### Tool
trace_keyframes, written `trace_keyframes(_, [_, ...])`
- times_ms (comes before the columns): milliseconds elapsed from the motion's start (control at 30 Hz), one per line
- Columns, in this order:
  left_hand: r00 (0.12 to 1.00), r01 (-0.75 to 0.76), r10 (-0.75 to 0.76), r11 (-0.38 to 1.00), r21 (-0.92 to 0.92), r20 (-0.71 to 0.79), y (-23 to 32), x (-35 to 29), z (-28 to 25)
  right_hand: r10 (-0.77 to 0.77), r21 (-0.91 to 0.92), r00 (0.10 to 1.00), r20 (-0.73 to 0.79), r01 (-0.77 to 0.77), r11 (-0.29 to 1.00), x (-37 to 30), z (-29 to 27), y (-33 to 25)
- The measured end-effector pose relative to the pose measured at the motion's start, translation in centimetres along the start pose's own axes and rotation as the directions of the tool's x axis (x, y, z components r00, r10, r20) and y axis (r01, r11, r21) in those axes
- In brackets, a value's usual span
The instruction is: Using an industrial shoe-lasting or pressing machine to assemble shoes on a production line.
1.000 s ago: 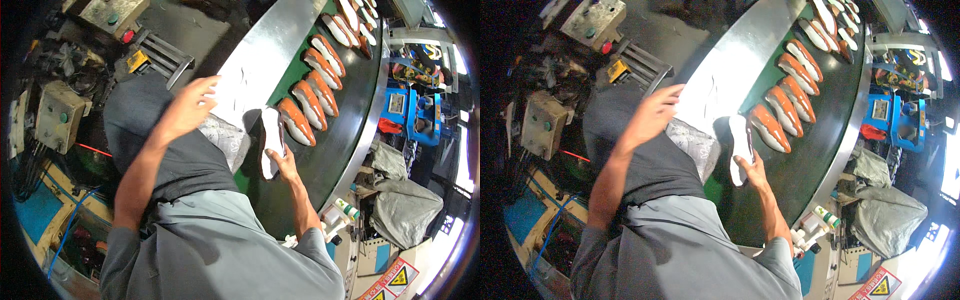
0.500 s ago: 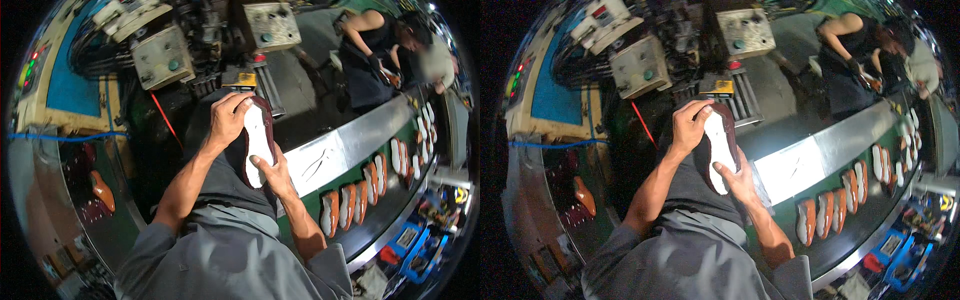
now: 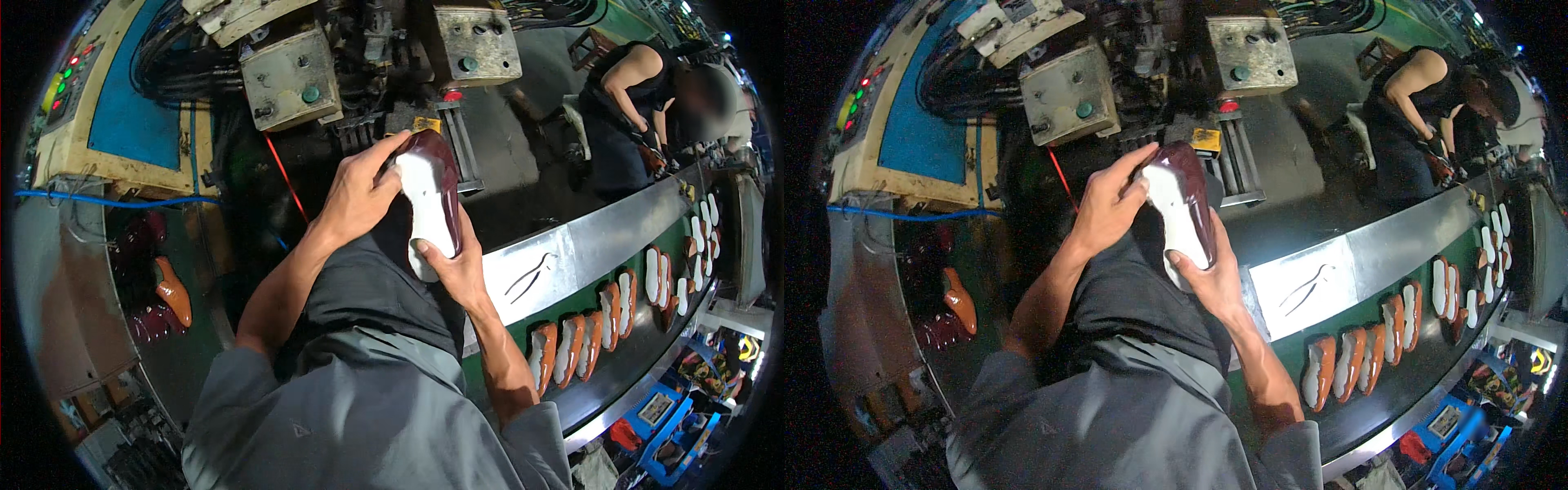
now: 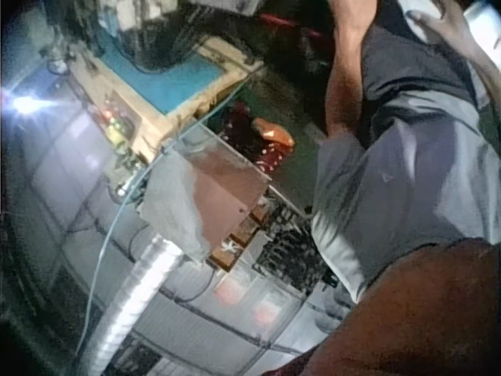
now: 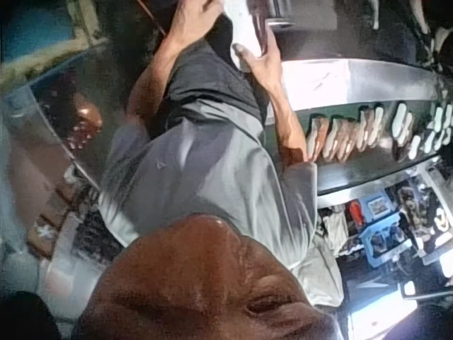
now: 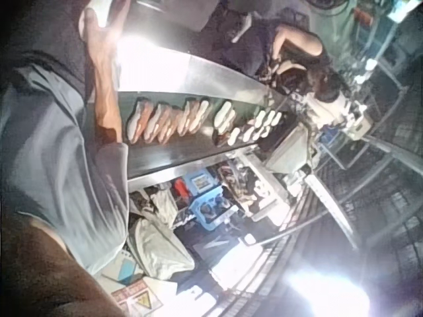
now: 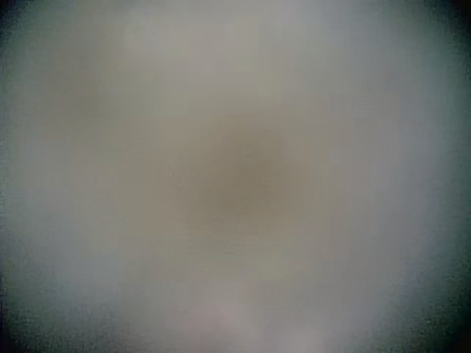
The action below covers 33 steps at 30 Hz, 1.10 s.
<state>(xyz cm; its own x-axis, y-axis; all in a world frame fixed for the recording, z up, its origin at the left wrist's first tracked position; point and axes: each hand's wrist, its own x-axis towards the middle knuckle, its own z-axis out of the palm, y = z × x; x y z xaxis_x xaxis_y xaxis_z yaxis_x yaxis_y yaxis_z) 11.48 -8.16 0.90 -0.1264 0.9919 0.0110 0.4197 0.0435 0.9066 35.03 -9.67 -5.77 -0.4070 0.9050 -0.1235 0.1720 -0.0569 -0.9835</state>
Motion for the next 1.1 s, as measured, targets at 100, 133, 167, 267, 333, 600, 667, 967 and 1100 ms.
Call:
trace_keyframes(100, [0.916, -0.345, 0.367, 0.927, 0.147, -0.163, -1.2, -2.1, 1.6, -0.040, -0.146, 0.998, 0.043, 0.046, 0.988, 0.4, -0.9, -0.1])
trace_keyframes(133, [0.901, -0.382, 0.404, 0.912, 0.153, -0.161, -0.5, -3.0, 1.7, -0.053, -0.194, 0.998, 0.042, 0.060, 0.979, 0.5, -0.9, -0.4])
trace_keyframes(167, [0.889, -0.454, 0.457, 0.889, 0.064, -0.043, 0.6, -3.6, 1.5, -0.006, -0.165, 0.999, 0.039, 0.012, 0.986, 0.7, -1.2, 0.0])
trace_keyframes(267, [0.868, -0.327, 0.335, 0.941, -0.088, 0.366, 4.5, -6.7, -0.8, -0.232, -0.208, 0.973, 0.002, 0.228, 0.951, 0.8, -0.4, 3.7])
trace_keyframes(333, [0.896, -0.270, 0.306, 0.951, -0.153, 0.321, 3.7, -6.9, -0.2, -0.258, -0.314, 0.965, -0.033, 0.235, 0.920, 1.0, 0.8, 4.6])
trace_keyframes(600, [0.922, -0.345, 0.353, 0.935, -0.076, 0.157, 2.9, -6.0, 3.5, -0.353, -0.242, 0.935, 0.041, 0.352, 0.904, 0.6, 1.2, 5.4])
trace_keyframes(667, [0.929, -0.332, 0.345, 0.937, -0.107, 0.136, 2.5, -6.2, 3.7, -0.279, -0.206, 0.959, 0.041, 0.281, 0.937, 0.2, 1.3, 5.1])
trace_keyframes(967, [0.920, -0.343, 0.360, 0.931, -0.126, 0.155, 1.9, -5.7, 3.7, -0.290, -0.247, 0.956, 0.032, 0.289, 0.925, 0.5, 0.9, 4.5])
trace_keyframes(1100, [0.918, 0.048, 0.292, 0.586, -0.809, 0.266, -0.8, -1.7, 2.2, 0.007, 0.130, 0.946, 0.323, -0.052, 0.990, 1.6, -2.5, 1.5])
